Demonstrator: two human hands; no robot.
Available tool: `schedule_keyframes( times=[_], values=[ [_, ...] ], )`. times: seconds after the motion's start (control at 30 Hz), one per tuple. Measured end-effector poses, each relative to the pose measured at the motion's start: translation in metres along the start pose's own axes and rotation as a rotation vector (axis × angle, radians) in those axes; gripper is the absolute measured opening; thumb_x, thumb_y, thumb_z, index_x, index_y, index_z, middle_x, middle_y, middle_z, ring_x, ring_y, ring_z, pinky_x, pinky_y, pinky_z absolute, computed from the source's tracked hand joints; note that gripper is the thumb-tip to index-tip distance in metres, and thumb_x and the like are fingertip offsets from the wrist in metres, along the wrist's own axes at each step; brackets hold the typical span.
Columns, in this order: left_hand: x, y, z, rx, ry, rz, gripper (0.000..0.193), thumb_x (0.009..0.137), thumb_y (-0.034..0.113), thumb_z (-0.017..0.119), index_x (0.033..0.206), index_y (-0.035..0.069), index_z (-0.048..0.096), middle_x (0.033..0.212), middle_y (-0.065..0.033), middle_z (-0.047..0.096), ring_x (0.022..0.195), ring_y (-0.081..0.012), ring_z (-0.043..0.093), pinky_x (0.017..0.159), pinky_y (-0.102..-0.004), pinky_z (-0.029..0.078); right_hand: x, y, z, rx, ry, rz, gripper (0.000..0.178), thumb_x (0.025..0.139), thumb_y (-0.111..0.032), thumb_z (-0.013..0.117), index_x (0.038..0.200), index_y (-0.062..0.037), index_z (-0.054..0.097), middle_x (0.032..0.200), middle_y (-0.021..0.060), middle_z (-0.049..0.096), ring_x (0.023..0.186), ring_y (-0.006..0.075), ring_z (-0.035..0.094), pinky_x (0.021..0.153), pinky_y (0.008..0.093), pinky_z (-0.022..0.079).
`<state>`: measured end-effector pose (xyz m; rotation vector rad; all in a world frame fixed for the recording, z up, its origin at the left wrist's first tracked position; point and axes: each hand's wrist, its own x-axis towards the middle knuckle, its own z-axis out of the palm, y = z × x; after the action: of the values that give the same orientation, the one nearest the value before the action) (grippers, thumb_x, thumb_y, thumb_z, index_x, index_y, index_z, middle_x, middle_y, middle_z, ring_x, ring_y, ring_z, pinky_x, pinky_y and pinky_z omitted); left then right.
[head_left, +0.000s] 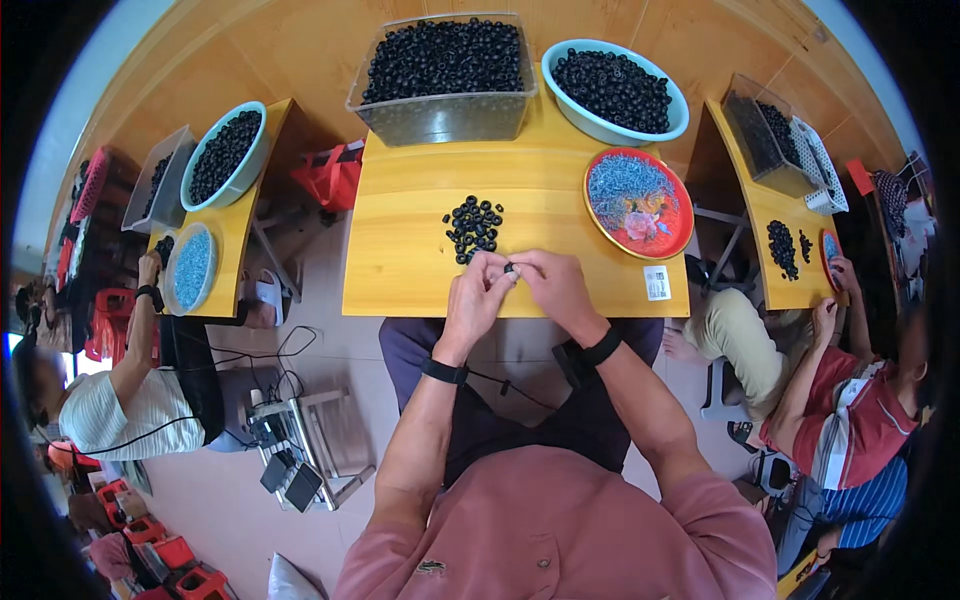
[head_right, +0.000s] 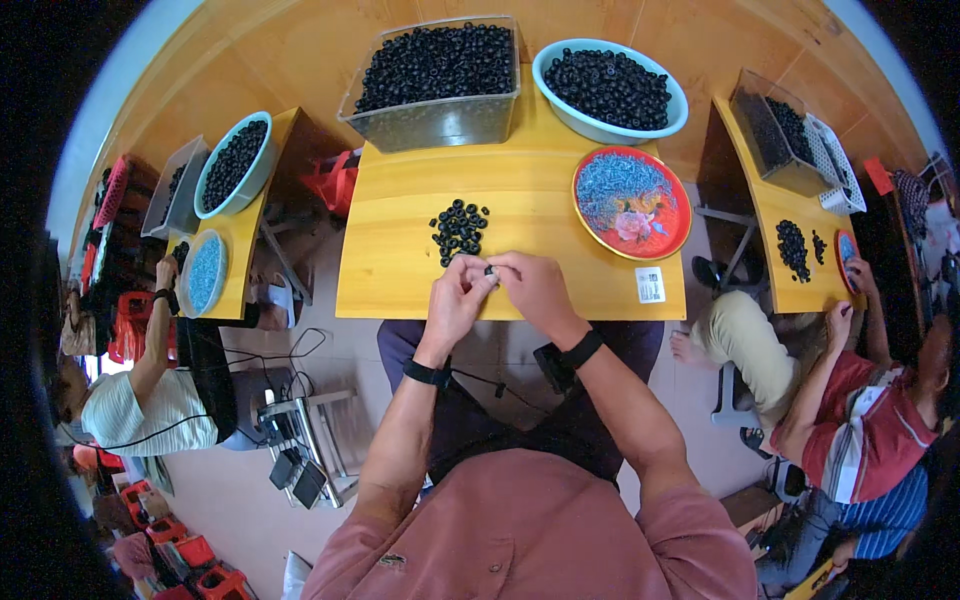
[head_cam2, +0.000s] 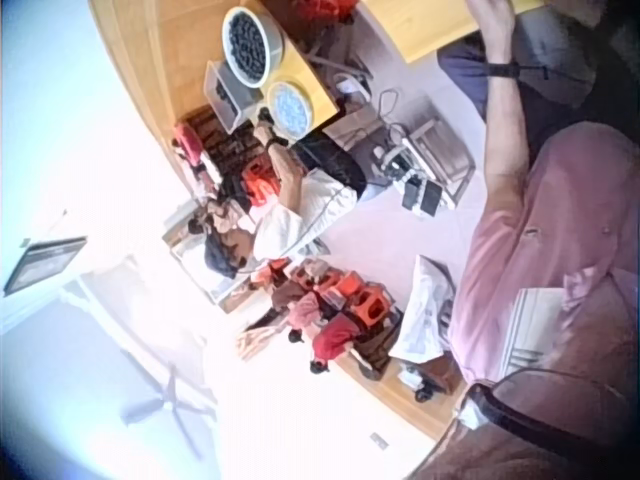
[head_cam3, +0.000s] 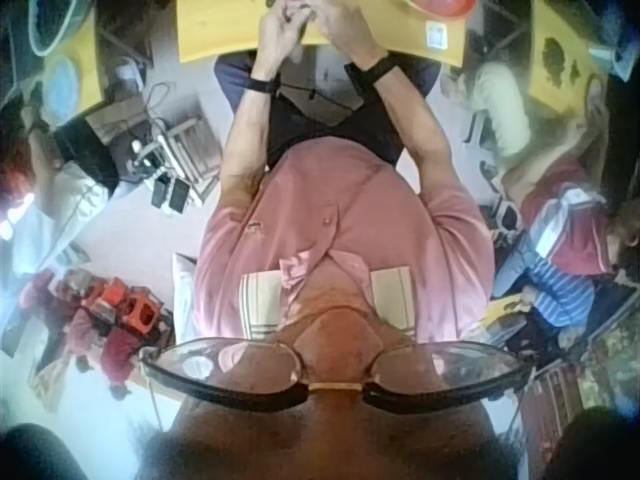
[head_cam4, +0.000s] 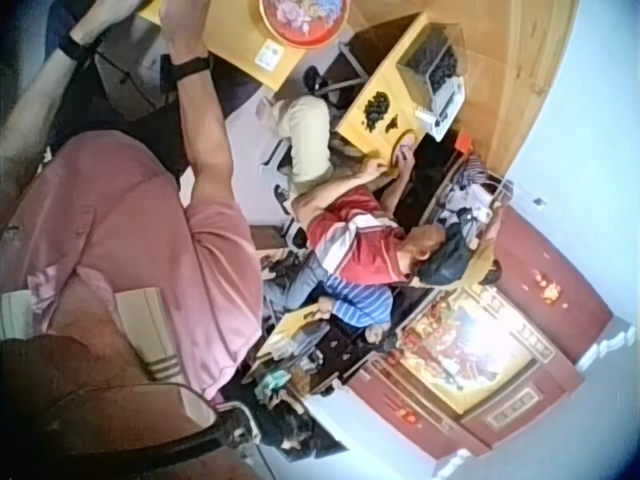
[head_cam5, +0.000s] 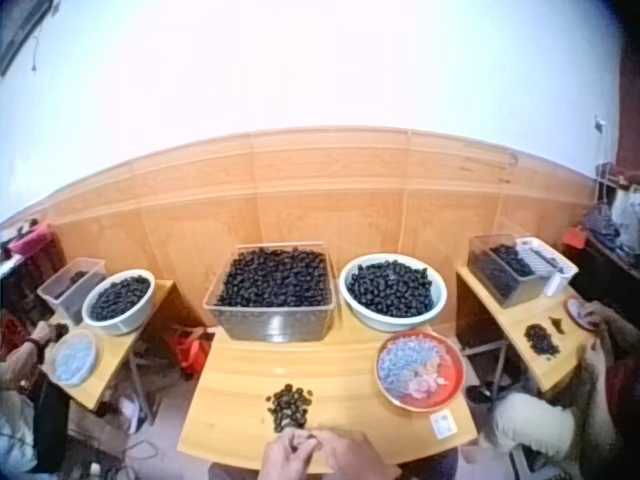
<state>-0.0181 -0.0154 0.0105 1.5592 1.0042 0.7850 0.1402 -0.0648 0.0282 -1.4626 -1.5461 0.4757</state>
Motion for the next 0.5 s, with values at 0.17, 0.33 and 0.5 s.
schedule_keyframes(
  times=[0.17,0.33,0.5],
  values=[
    [-0.006,0.012,0.004,0.099,0.029,0.046,0.024,0.094,0.008,0.072,0.114,0.002,0.061,0.077,-0.0027,0.067,0.072,-0.0084,0.061,0.068,-0.0272,0.05,-0.002,0.008,0.007,0.249,0.043,0.24,0.017,0.091,-0.009,0.067,0.104,0.0009,0.067,0.087,0.0136,0.075,0.075,0.0179,0.072,0.069,0.0301,0.054],
    [-0.007,0.006,0.002,0.255,0.012,0.15,0.028,0.091,0.008,0.075,0.115,0.003,0.062,0.073,-0.0086,0.062,0.066,-0.0149,0.06,0.063,-0.0314,0.05,-0.007,0.026,0.014,0.438,-0.001,0.299,0.01,0.09,-0.002,0.069,0.097,0.0007,0.062,0.081,0.0064,0.07,0.076,0.0105,0.067,0.069,0.0277,0.054],
    [-0.003,0.012,0.007,0.354,-0.022,0.352,0.025,0.089,0.007,0.075,0.11,0.003,0.063,0.075,-0.0152,0.063,0.066,-0.0318,0.064,0.061,-0.0408,0.051,-0.009,0.035,0.016,0.629,0.013,0.284,0.011,0.089,0.001,0.069,0.092,0.0005,0.059,0.08,0.0042,0.066,0.076,0.0084,0.065,0.068,0.0263,0.053]
  ],
)
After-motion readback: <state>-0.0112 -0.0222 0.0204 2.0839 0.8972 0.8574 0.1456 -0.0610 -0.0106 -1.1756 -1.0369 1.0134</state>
